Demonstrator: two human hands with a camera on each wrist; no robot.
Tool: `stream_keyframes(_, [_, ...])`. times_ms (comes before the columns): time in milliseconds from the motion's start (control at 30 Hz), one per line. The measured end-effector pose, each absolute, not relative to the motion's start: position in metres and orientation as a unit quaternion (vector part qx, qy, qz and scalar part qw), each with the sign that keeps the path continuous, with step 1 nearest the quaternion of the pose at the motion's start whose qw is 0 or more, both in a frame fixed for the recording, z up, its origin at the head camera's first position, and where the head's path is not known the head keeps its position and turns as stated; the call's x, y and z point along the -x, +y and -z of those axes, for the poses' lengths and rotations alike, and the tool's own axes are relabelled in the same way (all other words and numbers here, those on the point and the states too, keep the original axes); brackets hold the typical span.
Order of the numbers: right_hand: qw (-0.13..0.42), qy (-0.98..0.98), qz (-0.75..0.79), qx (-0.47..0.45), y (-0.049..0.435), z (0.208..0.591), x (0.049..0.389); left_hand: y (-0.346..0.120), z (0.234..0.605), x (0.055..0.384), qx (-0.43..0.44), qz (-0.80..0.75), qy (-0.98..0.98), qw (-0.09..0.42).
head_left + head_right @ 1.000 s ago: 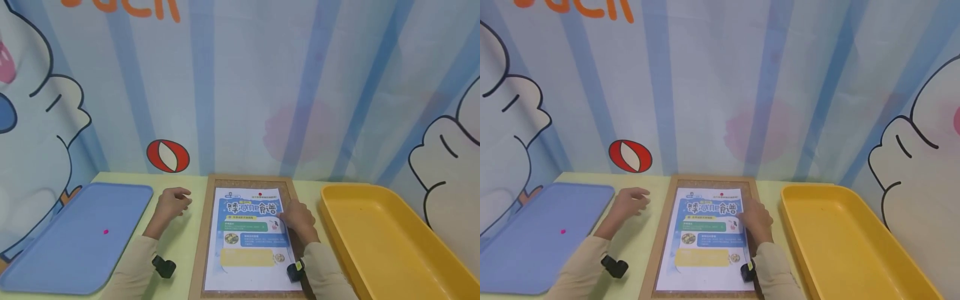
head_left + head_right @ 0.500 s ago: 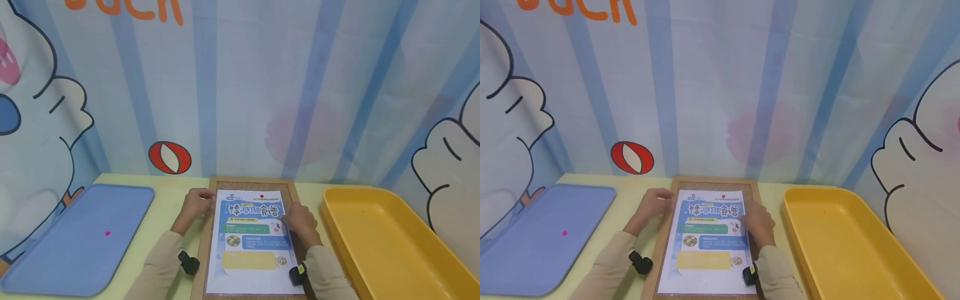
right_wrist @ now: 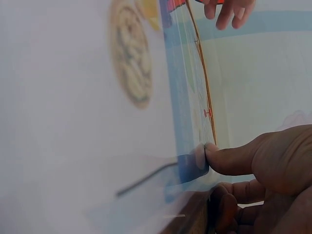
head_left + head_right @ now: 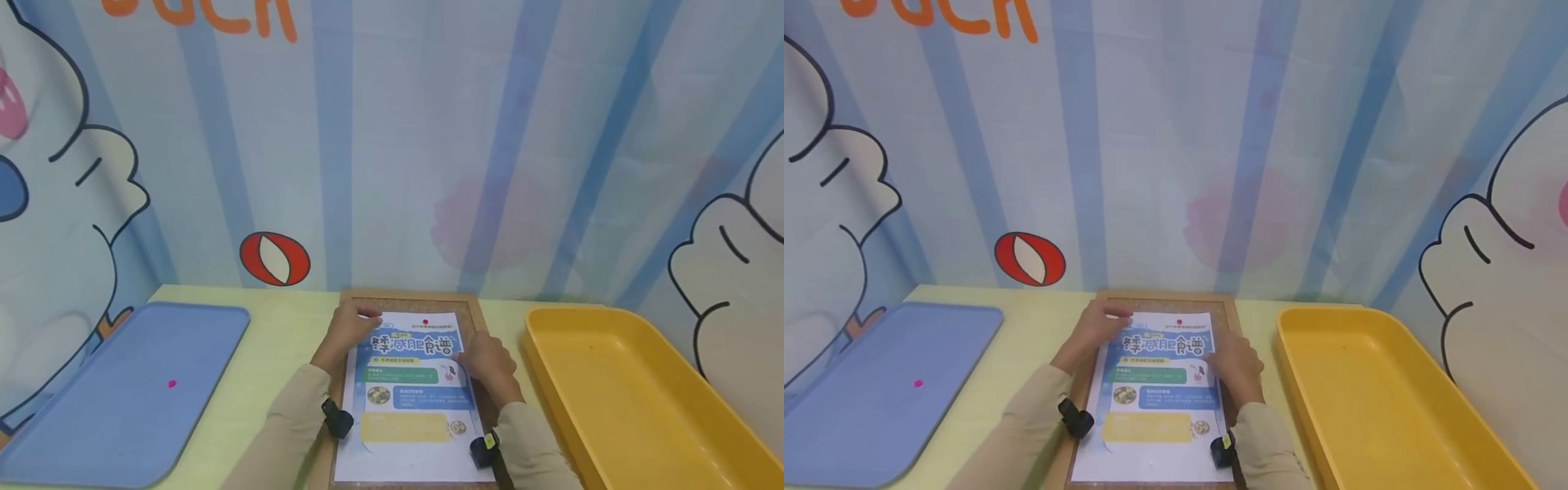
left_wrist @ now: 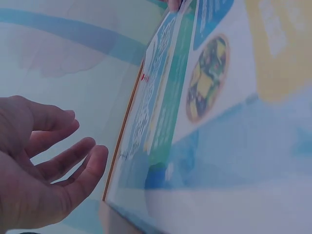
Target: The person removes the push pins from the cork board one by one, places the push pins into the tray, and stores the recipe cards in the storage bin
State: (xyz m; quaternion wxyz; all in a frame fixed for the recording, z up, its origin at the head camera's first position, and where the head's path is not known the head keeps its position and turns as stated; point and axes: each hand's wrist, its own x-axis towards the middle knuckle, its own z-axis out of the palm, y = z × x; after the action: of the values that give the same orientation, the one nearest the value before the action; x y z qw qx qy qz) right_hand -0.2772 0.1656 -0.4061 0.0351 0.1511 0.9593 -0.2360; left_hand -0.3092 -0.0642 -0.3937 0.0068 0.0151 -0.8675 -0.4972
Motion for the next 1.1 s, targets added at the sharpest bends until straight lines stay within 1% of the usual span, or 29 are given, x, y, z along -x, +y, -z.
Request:
stream_keyframes(167, [0.039, 0.960, 0.233, -0.151, 0.166, 0.408, 0.279, -0.053, 0.395, 0.314, -0.009, 0.489, -0.872, 0.003])
stream_keyframes(467, [0.041, 0.958, 0.235, -0.157, 0.166, 0.412, 0.280, -0.038, 0.399, 0.317, -0.006, 0.499, -0.867, 0.017])
stream_keyframes(600, [0.039, 0.958, 0.237, -0.156, 0.165, 0.414, 0.279, -0.032, 0.400, 0.320, -0.006, 0.495, -0.869, 0.016])
stream_keyframes(733, [0.035, 0.959, 0.237, -0.155, 0.165, 0.413, 0.279, -0.026, 0.399, 0.324, -0.010, 0.497, -0.868, 0.009])
stream_keyframes(967, [0.037, 0.959, 0.232, -0.157, 0.166, 0.410, 0.281, -0.015, 0.398, 0.331, 0.004, 0.494, -0.869, 0.022])
stream_keyframes(1100, [0.037, 0.959, 0.235, -0.156, 0.166, 0.409, 0.281, -0.010, 0.401, 0.335, 0.008, 0.487, -0.873, 0.018])
